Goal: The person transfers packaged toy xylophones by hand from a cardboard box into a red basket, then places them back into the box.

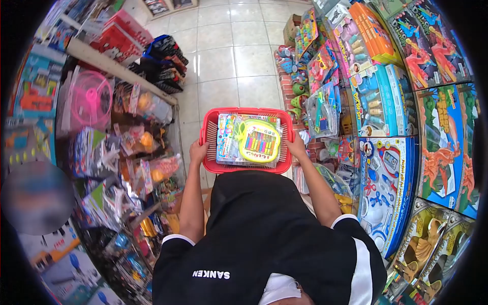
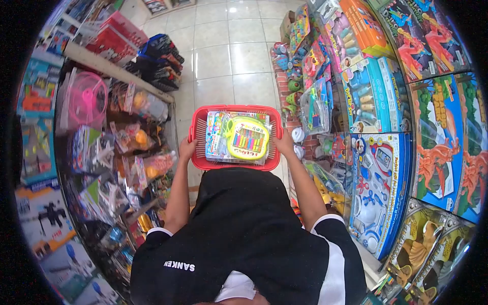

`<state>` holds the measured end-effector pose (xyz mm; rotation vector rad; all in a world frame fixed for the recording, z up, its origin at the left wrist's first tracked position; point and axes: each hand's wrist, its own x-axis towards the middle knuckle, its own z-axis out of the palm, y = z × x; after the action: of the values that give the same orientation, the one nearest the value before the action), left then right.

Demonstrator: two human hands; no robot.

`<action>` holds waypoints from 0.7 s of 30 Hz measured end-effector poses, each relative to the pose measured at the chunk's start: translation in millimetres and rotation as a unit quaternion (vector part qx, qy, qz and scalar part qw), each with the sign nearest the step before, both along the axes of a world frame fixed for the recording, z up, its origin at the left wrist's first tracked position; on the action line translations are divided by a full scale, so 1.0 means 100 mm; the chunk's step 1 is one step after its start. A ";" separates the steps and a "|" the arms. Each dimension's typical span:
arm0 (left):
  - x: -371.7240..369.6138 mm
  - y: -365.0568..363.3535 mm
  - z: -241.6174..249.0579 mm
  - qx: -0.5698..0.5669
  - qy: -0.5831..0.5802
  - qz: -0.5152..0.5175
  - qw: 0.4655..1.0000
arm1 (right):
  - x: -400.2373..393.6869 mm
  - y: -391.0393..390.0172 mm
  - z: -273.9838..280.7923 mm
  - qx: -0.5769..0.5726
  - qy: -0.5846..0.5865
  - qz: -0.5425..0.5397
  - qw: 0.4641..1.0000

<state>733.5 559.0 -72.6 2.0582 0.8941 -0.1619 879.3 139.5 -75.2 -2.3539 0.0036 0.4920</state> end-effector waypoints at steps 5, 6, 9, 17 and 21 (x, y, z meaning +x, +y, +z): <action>0.71 0.36 -0.28 -0.032 0.022 -0.036 0.999 | 0.73 0.36 0.40 0.013 0.001 -0.023 1.000; 0.81 0.38 -0.30 -0.030 0.024 -0.045 0.998 | 0.80 0.40 0.45 0.037 -0.015 -0.023 0.999; 1.06 0.36 -0.21 -0.013 -0.030 0.000 0.999 | 1.02 0.41 0.36 0.045 -0.068 -0.030 0.996; 2.26 0.66 -0.33 -0.015 -0.042 -0.037 0.998 | 1.90 0.54 0.18 0.036 -0.067 -0.024 0.997; 2.90 0.75 -0.11 0.000 -0.006 -0.030 1.000 | 2.50 0.57 -0.23 0.121 0.063 -0.027 0.990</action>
<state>1023.2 634.3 -83.8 2.0857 0.8249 -0.1820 1129.3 196.1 -97.8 -2.0769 0.0632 0.5798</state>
